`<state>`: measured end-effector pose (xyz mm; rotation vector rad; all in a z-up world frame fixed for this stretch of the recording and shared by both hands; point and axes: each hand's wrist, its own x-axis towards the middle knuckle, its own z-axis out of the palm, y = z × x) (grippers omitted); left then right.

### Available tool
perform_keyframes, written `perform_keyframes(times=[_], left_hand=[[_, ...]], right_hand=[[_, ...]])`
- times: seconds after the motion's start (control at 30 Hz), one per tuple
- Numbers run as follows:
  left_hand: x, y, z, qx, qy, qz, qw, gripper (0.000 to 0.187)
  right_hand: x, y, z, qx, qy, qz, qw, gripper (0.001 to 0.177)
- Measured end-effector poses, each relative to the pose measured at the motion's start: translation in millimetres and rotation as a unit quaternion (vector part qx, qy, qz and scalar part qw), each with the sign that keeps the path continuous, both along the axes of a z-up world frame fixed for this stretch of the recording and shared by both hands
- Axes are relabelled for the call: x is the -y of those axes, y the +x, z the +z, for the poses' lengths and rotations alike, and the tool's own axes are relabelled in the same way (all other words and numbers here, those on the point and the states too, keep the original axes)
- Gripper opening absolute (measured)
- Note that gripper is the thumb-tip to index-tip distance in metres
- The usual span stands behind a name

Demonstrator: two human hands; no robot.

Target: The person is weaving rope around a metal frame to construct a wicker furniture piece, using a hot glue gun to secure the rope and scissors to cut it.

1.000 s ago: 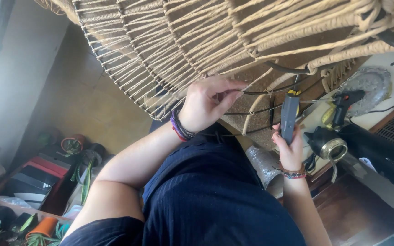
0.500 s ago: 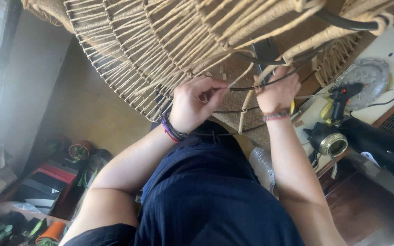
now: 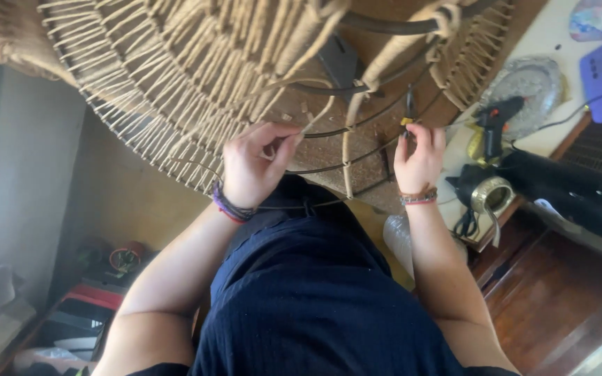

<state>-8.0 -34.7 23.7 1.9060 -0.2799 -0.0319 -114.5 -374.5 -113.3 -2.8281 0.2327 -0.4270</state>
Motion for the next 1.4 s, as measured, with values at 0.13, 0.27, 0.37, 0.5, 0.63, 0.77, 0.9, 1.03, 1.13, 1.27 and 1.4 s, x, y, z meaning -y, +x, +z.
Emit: perform_keyframes(times=[0.13, 0.27, 0.37, 0.5, 0.63, 0.77, 0.9, 1.03, 1.13, 1.27, 1.4], left_hand=[[2.1, -0.6, -0.2, 0.003, -0.014, -0.007, 1.000, 0.010], [4.1, 0.3, 0.7, 0.011, -0.018, -0.002, 1.000, 0.006], [3.9, 0.8, 5.9, 0.017, -0.015, 0.002, 1.000, 0.006], [7.7, -1.6, 2.1, 0.027, -0.019, 0.017, 0.999, 0.007], [9.3, -3.8, 2.7, 0.033, -0.015, 0.028, 0.999, 0.009], [7.9, -2.4, 1.0, 0.036, -0.020, 0.027, 0.999, 0.009], [3.1, -3.6, 1.7, 0.051, -0.030, -0.026, 0.998, 0.008], [8.4, -6.2, -3.5, 0.047, -0.034, -0.014, 0.998, 0.006], [15.3, -7.7, -10.2, 0.067, -0.049, 0.050, 0.995, 0.006], [15.1, -9.5, -19.3, 0.115, -0.012, 0.069, 0.991, 0.004], [18.0, -11.9, -22.6, 0.146, 0.014, 0.083, 0.986, 0.004]], right_hand=[[15.7, -36.4, -22.8, -0.097, -0.060, -0.065, 0.991, 0.076], [13.4, -31.6, -35.7, -0.128, -0.133, -0.066, 0.981, 0.072], [14.2, -22.9, -34.4, -0.152, -0.167, -0.084, 0.971, 0.067], [30.1, -20.0, -52.1, -0.187, -0.195, -0.052, 0.961, 0.072], [38.4, -19.9, -43.8, -0.167, -0.202, -0.018, 0.965, 0.069], [60.8, -50.3, 8.2, -0.407, -0.071, -0.057, 0.909, 0.047], [72.4, -77.6, 92.5, -0.522, -0.070, 0.006, 0.850, 0.036], [0.3, -68.0, 150.0, -0.351, 0.013, 0.126, 0.928, 0.014], [-55.1, -50.0, 145.9, -0.264, 0.056, 0.106, 0.957, 0.035], [-101.0, -18.1, 152.3, -0.276, 0.036, 0.117, 0.953, 0.054], [-112.8, -9.6, 160.3, -0.294, 0.030, 0.105, 0.949, 0.058]])
